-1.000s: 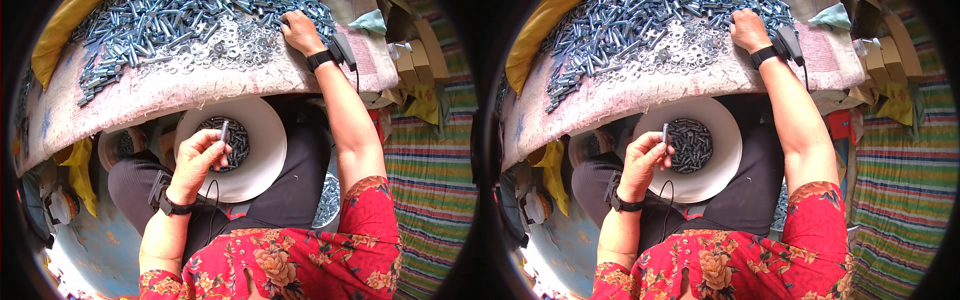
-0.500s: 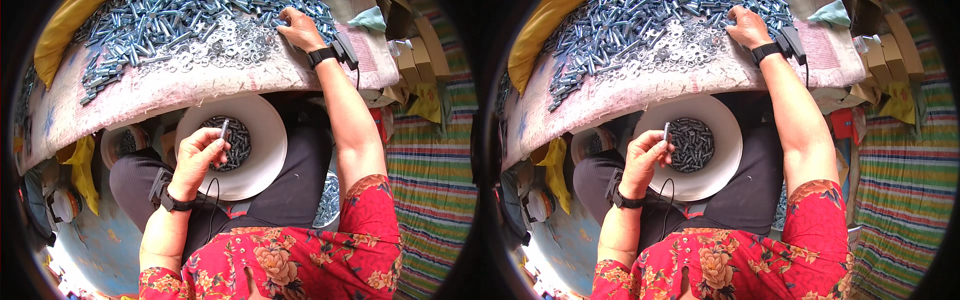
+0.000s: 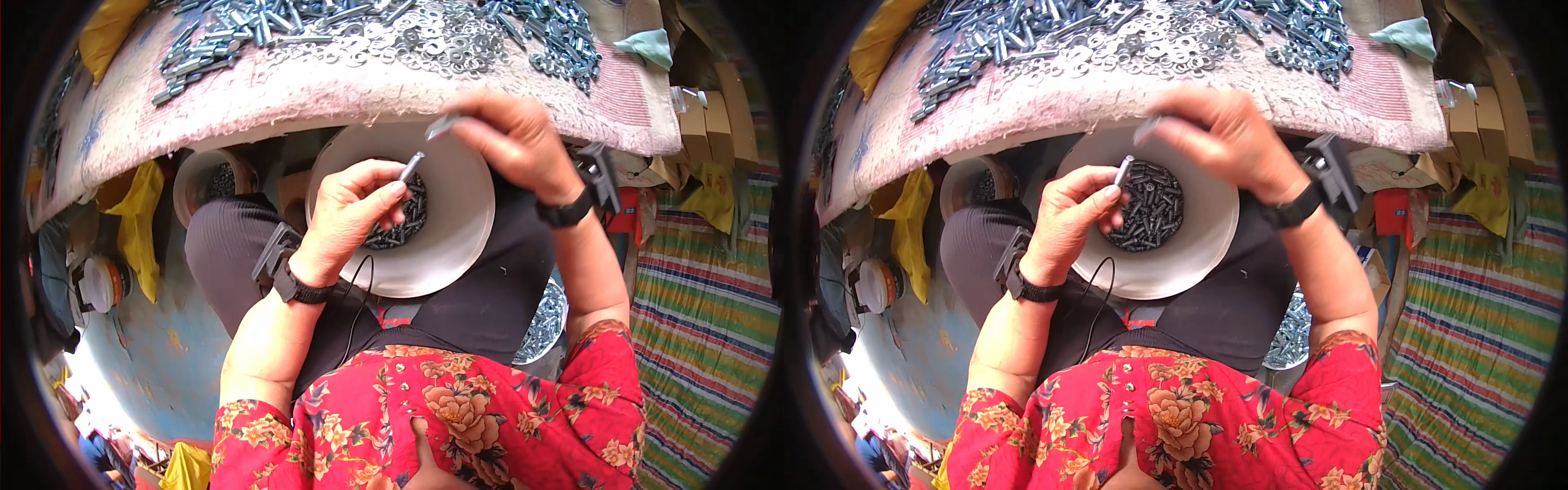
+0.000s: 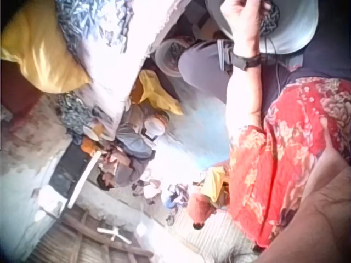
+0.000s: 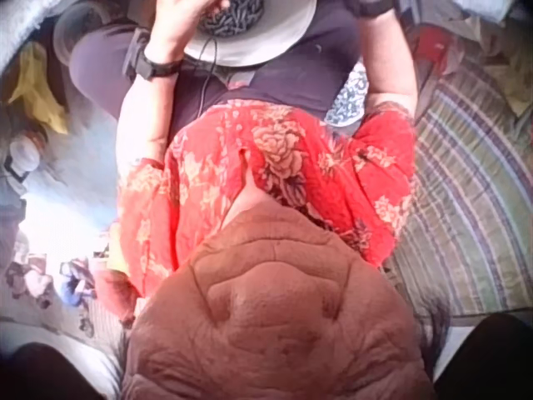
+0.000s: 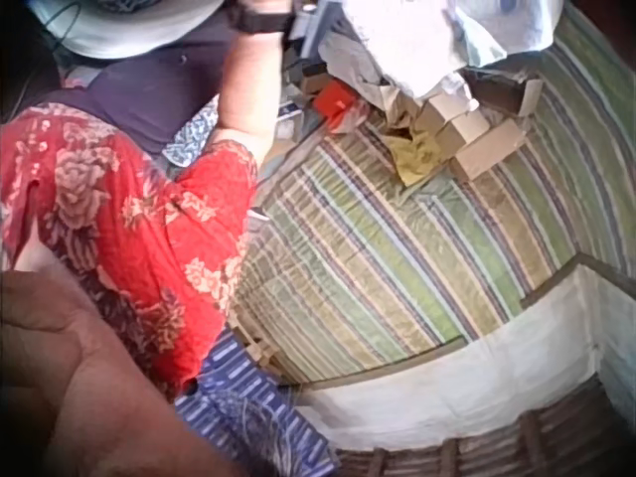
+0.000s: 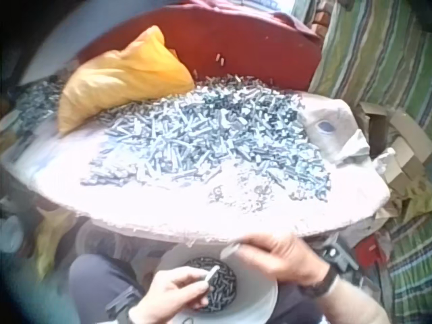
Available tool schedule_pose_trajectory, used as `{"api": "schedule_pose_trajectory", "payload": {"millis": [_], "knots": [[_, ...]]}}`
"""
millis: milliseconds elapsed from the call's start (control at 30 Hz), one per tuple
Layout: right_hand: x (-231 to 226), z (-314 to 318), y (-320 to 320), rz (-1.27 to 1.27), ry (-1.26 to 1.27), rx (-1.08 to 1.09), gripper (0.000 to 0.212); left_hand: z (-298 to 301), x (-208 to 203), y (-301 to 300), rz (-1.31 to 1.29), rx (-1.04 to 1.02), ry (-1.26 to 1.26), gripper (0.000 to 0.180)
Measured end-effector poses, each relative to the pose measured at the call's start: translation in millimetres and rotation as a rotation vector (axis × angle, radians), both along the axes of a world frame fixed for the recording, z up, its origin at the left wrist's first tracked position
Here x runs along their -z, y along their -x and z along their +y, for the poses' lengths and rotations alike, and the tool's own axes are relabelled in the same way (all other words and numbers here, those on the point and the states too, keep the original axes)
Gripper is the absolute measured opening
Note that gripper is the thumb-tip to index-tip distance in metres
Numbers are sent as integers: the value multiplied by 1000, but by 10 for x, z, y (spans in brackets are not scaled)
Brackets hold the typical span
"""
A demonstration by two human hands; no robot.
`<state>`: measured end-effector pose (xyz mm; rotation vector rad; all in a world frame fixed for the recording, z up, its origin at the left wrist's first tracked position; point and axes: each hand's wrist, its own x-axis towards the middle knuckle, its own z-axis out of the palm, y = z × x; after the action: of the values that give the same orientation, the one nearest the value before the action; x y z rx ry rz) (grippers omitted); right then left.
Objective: Manually assembling washers onto bolts and placing the finished items into a bucket.
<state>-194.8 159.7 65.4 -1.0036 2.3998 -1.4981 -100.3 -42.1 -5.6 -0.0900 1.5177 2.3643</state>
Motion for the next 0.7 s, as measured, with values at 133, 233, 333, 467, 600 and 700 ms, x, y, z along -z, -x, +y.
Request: {"api": "schedule_pose_trajectory", "payload": {"millis": [133,233,333,467,600,700], "knots": [[68,-172,-276,1,-145,-86,12,-32,6,-59,60,-7,-1,19],[-41,-261,-305,-120,-156,-88,12,-57,-5,-107,114,-31,77,20],[-70,-397,-336,-127,-177,-55,13,-58,119,-149,257,-100,167,29],[30,-544,-347,-137,-183,-66,11,-139,28,-122,333,-251,269,51],[133,-818,-358,-70,-198,-76,14,-272,-16,-97,396,-352,293,42],[-14,-930,-165,105,-267,54,23,-327,-27,-95,307,-368,164,28]]}}
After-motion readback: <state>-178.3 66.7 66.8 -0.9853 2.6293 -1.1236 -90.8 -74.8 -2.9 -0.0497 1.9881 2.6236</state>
